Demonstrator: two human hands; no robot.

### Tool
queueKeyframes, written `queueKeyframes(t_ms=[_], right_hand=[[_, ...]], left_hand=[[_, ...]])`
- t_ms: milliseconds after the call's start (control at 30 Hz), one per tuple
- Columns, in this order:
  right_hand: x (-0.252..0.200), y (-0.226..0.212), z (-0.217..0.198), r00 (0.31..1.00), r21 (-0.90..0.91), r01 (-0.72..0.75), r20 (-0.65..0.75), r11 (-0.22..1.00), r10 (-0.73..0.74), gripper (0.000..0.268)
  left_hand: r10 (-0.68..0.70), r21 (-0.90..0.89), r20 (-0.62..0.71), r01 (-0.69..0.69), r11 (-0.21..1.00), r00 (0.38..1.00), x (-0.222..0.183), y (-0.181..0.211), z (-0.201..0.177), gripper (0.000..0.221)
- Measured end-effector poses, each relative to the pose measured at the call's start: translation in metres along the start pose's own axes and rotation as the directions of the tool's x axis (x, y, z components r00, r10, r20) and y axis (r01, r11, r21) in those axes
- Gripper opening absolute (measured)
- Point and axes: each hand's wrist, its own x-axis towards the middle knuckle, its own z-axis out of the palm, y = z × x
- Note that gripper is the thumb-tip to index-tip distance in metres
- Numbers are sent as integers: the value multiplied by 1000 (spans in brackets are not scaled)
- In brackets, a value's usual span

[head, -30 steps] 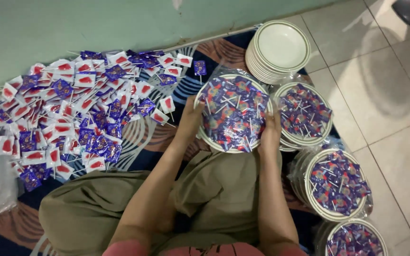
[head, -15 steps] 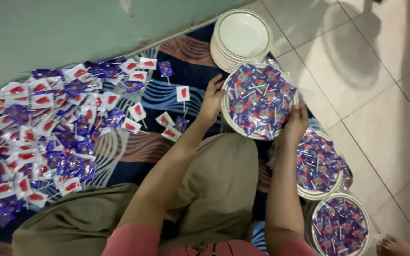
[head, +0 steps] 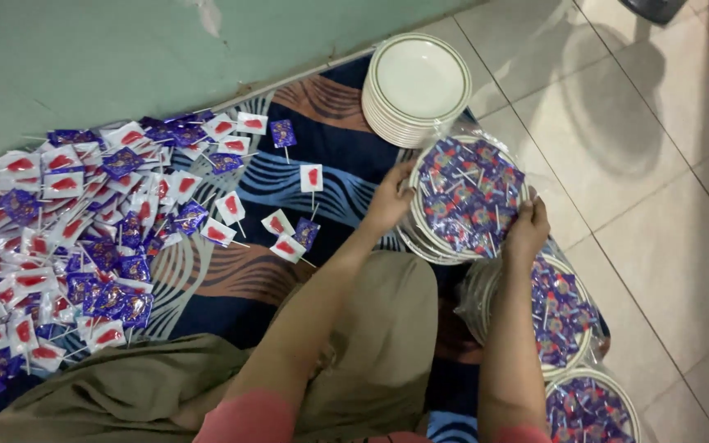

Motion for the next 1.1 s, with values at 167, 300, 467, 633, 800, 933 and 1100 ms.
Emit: queueKeyframes(t_ms=[167,300,467,633,800,933,1100], right_hand=[[3,4,0,1000,14,30,-1,999,-30,34],[2,0,-1,999,-18,39,12,999,-39,33],[12,20,-4,999,-38,29,33,999,-28,32],[21,1,-12,1000,-24,11,27,1000,-11,43],[69,-22,12,959,-7,280,-47,960,-280,45],[113,-54,58,901,-108,432,83,895,-425,40],[191,-30,161,829,-250,466,460,848,-320,37]], left_hand=[[-26,-29,58,28,999,998,-11,18,-4,55],[-53,-48,89,57,997,995,-13,15,-6,55],[-67,-128,89,79,989,994,-14,19,-8,57],[-130,-158,91,143,977,987,4,-16,-25,66],[-194,-208,19,193,959,981,22,5,-42,67],[-215,-199,-20,207,958,976,54,6,-54,73],[-243,-140,-44,235,962,969,93,25,-70,80]])
